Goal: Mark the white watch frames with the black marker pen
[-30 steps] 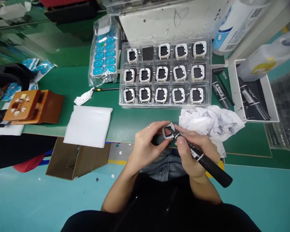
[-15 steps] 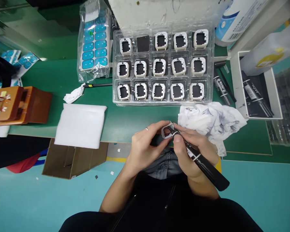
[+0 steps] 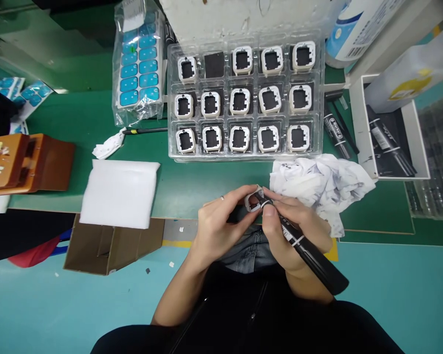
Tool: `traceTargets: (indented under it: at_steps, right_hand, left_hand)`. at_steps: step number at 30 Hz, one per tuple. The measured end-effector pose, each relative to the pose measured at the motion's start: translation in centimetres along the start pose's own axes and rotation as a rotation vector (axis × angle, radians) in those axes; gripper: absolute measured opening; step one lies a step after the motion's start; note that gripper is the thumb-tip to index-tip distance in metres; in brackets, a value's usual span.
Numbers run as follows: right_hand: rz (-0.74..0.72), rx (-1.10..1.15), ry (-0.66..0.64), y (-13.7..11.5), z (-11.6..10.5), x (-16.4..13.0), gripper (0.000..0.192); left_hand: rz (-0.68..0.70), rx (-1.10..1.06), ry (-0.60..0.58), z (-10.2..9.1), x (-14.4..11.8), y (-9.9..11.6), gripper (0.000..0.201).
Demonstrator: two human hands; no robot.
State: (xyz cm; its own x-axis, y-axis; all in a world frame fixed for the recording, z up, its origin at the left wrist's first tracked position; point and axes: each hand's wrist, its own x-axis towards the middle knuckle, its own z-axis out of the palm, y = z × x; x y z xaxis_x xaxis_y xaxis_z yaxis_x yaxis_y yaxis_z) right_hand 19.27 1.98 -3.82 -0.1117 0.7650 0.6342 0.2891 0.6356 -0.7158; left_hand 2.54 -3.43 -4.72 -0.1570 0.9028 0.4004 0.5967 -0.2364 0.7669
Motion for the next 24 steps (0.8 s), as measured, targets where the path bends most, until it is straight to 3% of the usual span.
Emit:
traceTargets:
  at_steps: [7, 15, 24]
  right_hand:
    - [-0.075, 0.004, 0.013, 0.5, 0.1, 0.3, 0.022]
    - [0.020, 0.068, 0.009, 0.7, 0.0, -0.4, 0.021]
    - [0.115, 0.237, 0.035, 1.0, -0.5, -1.1, 0.011]
  left_hand:
    - [-0.003, -0.024, 0.000, 0.0, 0.0, -0.1, 0.044]
    - [-0.024, -0.109, -0.006, -0.1, 0.3, -0.3, 0.049]
    - [-0.152, -0.307, -0.040, -0.4, 1.0, 0.2, 0.057]
